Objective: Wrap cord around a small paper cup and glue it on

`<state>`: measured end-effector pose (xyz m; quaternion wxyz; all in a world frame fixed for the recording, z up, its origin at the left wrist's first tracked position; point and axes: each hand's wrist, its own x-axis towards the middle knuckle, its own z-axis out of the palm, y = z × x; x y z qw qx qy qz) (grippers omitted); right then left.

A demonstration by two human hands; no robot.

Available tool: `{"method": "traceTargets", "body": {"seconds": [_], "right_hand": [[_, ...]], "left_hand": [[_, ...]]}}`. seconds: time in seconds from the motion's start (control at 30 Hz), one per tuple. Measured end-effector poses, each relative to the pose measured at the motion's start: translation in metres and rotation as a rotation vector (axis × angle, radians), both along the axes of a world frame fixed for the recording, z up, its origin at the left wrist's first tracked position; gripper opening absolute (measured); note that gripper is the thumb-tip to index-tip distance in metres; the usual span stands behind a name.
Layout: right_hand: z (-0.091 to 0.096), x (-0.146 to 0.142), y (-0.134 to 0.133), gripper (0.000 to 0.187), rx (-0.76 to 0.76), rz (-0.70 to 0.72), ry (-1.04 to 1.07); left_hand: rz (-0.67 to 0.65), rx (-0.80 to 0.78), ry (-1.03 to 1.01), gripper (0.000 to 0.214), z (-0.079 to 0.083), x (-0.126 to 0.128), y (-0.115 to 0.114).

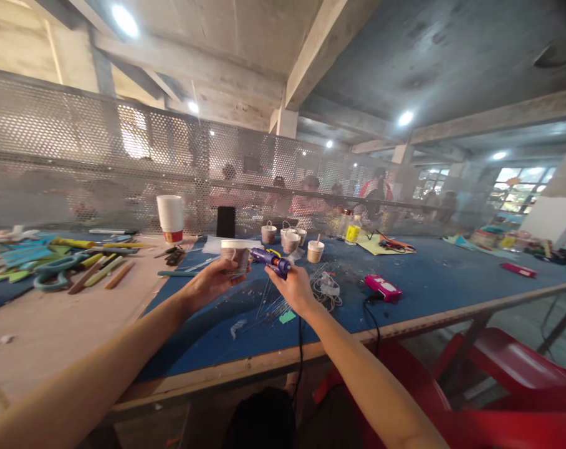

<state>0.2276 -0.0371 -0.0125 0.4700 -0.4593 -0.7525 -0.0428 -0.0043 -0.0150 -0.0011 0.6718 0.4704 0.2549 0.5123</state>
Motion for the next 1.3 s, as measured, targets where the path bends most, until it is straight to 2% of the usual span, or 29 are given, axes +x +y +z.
{"method": "traceTargets", "body": {"seconds": [0.2,1.03,1.17,1.3], "right_hand": [[0.0004,-0.0004,-0.0007,0.030,-0.007,-0.028,-0.002],[0.0016,0.0001,-0.0015,0.029,-0.023,0.014,0.028],[0.0051,-0.0008,-0.0032,0.028,-0.094,0.049,0.125],[0.0087,0.0007,-0.0001,0.032,-0.301,0.176,0.369]], "left_hand": [[0.008,-0.004,0.004,0.030,0.0012,-0.0001,-0.0016],[0.025,-0.033,0.001,0.030,0.0035,-0.0022,-0.0028],[0.031,-0.044,-0.022,0.029,0.0049,-0.0018,-0.0033],[0.029,-0.053,-0.074,0.028,0.0080,0.0002,-0.0052]]}}
